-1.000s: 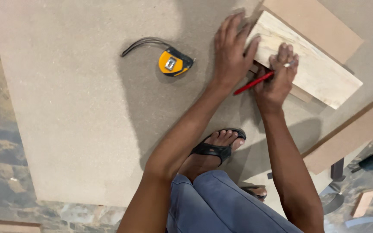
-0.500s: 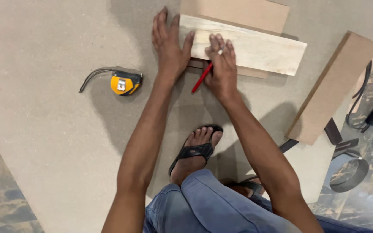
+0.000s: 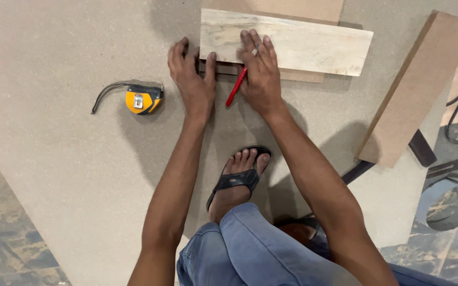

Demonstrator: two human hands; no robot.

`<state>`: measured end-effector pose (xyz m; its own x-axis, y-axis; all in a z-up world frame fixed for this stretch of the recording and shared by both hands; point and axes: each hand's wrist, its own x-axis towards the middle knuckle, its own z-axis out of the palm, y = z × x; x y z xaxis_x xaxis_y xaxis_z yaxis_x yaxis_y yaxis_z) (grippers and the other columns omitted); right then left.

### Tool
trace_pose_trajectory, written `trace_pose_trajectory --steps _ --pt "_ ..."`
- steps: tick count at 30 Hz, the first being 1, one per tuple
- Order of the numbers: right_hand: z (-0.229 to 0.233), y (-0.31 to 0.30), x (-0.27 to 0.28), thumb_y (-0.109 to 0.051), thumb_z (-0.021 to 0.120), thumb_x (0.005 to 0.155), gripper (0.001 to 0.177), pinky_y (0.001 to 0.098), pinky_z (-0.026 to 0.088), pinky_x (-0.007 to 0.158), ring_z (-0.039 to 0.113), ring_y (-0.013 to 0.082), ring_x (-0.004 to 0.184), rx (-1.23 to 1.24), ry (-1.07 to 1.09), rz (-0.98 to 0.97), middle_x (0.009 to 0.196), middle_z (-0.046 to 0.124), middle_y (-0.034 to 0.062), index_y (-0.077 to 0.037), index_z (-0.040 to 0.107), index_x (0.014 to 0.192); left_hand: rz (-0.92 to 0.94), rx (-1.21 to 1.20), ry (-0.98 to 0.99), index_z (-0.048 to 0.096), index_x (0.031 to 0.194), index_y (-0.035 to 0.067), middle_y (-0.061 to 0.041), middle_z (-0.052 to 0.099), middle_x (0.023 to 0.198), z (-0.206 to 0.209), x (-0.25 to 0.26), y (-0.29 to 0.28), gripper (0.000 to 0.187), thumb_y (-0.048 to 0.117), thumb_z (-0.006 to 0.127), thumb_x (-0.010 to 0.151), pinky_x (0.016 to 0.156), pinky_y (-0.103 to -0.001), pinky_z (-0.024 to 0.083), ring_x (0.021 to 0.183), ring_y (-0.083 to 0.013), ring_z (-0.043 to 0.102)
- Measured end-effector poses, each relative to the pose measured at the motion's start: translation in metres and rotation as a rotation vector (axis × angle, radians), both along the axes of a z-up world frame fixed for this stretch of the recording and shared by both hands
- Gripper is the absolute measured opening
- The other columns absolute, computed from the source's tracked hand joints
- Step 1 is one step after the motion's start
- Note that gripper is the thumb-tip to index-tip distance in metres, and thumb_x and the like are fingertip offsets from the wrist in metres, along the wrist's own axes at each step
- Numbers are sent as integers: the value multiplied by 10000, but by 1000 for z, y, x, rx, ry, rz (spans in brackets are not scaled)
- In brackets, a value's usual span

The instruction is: The person measures several pieces of wood and marks them using a pencil, a tape measure, and a square tool while working on the floor.

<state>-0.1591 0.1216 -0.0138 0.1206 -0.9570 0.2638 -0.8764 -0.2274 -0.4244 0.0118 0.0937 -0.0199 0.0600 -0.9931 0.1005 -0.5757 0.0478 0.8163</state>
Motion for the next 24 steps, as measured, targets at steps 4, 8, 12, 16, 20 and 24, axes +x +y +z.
trace_pose_trajectory --steps 4,8,12,16,20,24 --pt "2 1 -1 70 706 950 270 531 303 1287 419 307 1519 4 -44 1 1574 513 141 -24 633 1193 -2 18 4 657 1125 -52 -214 534 1415 8 0 -1 302 180 787 980 1160 -521 375 1398 -415 438" --pt "2 0 0 47 716 964 291 536 301 1287 412 309 1519 -16 -57 8 1583 493 137 -29 613 1225 -14 13 2 638 1060 -68 -212 544 1395 11 3 -2 290 166 792 982 1159 -502 381 1385 -407 447" --pt "-2 1 -2 58 703 968 344 530 291 1296 398 310 1527 -24 -62 5 1588 487 138 -39 584 1276 -39 -38 -14 600 1068 -49 -212 537 1410 5 1 0 283 160 782 1009 1159 -511 375 1386 -399 438" --pt "-6 4 -1 85 675 963 394 515 278 1305 378 296 1540 -24 -51 -4 1607 471 121 -58 566 1313 -30 -88 -57 567 1113 -38 -208 531 1426 -1 -2 3 294 177 753 1039 1178 -540 333 1400 -401 422" --pt "-6 5 -1 88 663 965 402 511 265 1311 361 286 1553 -11 -55 -17 1617 451 109 -53 544 1322 2 -82 -83 559 1055 -14 -192 556 1414 -3 -7 4 280 201 738 1034 1182 -548 309 1402 -388 433" --pt "-7 5 0 82 652 985 382 499 250 1320 348 266 1558 4 -38 -23 1625 453 100 -63 549 1323 10 -91 -98 562 1059 -4 -182 566 1403 -3 -8 4 277 209 736 1031 1189 -552 298 1399 -379 432"
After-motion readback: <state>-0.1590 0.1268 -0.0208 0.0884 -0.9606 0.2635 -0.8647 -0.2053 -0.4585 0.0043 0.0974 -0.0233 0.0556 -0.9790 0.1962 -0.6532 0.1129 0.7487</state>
